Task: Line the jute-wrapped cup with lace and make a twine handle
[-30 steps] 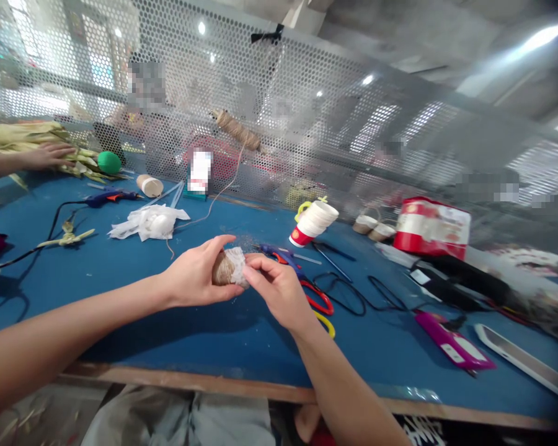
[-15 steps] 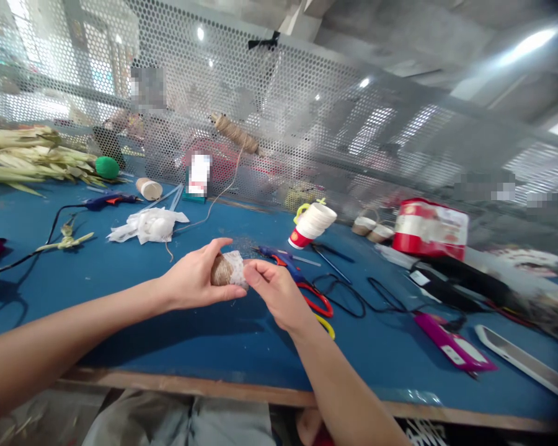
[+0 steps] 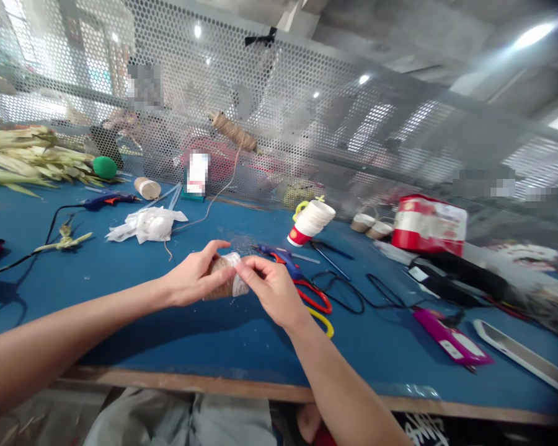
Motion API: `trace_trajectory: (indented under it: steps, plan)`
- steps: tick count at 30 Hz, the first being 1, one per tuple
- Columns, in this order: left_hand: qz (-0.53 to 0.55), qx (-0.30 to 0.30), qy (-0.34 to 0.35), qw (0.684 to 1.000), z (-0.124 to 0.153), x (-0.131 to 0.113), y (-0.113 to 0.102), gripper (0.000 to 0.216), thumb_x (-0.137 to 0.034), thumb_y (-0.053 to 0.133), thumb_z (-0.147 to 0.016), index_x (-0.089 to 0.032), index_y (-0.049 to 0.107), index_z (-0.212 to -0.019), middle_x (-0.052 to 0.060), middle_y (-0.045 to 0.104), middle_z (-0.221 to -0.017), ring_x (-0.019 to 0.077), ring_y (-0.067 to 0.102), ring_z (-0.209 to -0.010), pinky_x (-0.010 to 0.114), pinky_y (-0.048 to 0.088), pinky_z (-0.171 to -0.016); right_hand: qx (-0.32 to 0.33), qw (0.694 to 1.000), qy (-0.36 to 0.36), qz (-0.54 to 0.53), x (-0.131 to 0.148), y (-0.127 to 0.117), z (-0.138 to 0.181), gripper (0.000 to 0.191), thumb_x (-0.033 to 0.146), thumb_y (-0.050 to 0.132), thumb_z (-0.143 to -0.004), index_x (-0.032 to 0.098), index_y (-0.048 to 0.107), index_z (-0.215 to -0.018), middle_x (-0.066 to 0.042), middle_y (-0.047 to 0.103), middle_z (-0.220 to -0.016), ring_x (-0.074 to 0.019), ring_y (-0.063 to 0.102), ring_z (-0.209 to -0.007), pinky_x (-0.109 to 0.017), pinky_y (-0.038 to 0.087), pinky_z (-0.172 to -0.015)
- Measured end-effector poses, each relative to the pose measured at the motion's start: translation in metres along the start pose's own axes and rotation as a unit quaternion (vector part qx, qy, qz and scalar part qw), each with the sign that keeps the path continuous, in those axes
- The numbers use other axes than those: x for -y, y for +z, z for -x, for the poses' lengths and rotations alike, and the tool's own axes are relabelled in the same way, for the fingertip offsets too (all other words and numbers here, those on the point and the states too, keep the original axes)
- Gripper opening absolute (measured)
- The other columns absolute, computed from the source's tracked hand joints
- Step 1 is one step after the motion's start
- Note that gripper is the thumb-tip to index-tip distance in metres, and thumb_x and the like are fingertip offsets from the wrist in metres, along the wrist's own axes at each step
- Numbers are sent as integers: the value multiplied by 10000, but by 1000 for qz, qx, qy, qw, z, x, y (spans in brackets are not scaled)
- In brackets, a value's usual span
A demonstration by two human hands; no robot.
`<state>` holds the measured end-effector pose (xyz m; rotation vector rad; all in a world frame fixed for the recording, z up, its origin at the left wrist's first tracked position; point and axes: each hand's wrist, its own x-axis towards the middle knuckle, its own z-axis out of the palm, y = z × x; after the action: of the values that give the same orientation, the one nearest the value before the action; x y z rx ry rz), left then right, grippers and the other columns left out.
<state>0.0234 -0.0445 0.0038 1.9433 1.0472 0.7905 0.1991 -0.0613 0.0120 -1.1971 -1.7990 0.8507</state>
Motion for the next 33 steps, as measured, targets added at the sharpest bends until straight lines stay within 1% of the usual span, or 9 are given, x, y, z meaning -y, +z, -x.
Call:
trace_trajectory:
  steps: [5, 8, 11, 14, 17, 22, 26, 29, 33]
  plan:
    - [101, 20, -56, 993, -2, 1, 1, 536, -513, 401, -809, -165, 400, -1216, 71, 589, -989, 202, 542, -891, 311, 427, -746, 11, 1000, -17, -19, -1, -2, 0, 451, 533, 390, -843, 153, 619, -765, -58, 630, -762, -183, 574, -749, -302, 451, -684]
    - [131, 13, -84, 988, -3, -3, 3, 512, -509, 400, -803, -151, 440, -1167, 67, 580, -983, 206, 531, -900, 318, 419, -762, -1, 999, -47, 27, 1, -1, 1, 342, 473, 490, -815, 158, 614, -774, -75, 643, -866, -200, 579, -847, -321, 448, -765]
    - [153, -3, -100, 983, -3, -5, 4, 511, -498, 407, -798, -140, 440, -1162, 59, 579, -938, 200, 529, -862, 317, 417, -742, -43, 993, -73, 82, 2, 1, 2, 249, 397, 527, -807, 162, 608, -789, -83, 639, -881, -205, 582, -873, -341, 443, -806]
    - [185, -21, -111, 976, -3, -5, 7, 508, -492, 425, -796, -137, 438, -1159, 53, 575, -924, 192, 526, -840, 309, 413, -723, -90, 984, -103, 111, 2, 4, 2, 224, 378, 533, -802, 164, 598, -813, -93, 632, -902, -210, 582, -888, -351, 450, -812]
    - [248, -28, -106, 963, -4, -1, 11, 467, -490, 460, -788, -150, 478, -1106, 44, 573, -930, 179, 521, -844, 292, 406, -722, -97, 978, -120, 142, 0, 7, 2, 219, 376, 539, -801, 168, 597, -839, -96, 626, -926, -213, 576, -915, -361, 450, -831]
    - [385, -14, -128, 914, -7, 7, 17, 400, -506, 500, -770, -168, 511, -983, -1, 546, -803, 125, 517, -694, 246, 400, -619, -103, 973, -137, 156, -1, 8, 2, 254, 409, 542, -795, 172, 592, -870, -105, 620, -964, -227, 566, -953, -384, 442, -855]
    - [410, -13, -130, 903, -7, 7, 18, 415, -536, 508, -763, -169, 503, -957, 2, 546, -817, 119, 519, -689, 237, 404, -607, -99, 975, -134, 150, -1, 6, 2, 263, 405, 538, -797, 159, 598, -870, -114, 620, -970, -229, 565, -968, -384, 436, -865]
    - [424, -15, -128, 897, -6, 5, 18, 432, -555, 518, -751, -163, 510, -934, -9, 537, -757, 105, 510, -641, 216, 394, -557, -106, 977, -133, 131, 0, 5, 2, 252, 404, 533, -801, 170, 605, -861, -103, 627, -969, -224, 566, -975, -378, 428, -875]
    - [459, 39, -144, 876, -6, 3, 16, 488, -597, 461, -762, -142, 539, -921, 18, 571, -717, 111, 530, -572, 207, 377, -471, -122, 975, -143, 115, 0, 2, 2, 244, 400, 523, -812, 178, 609, -864, -96, 631, -964, -218, 564, -988, -379, 418, -890]
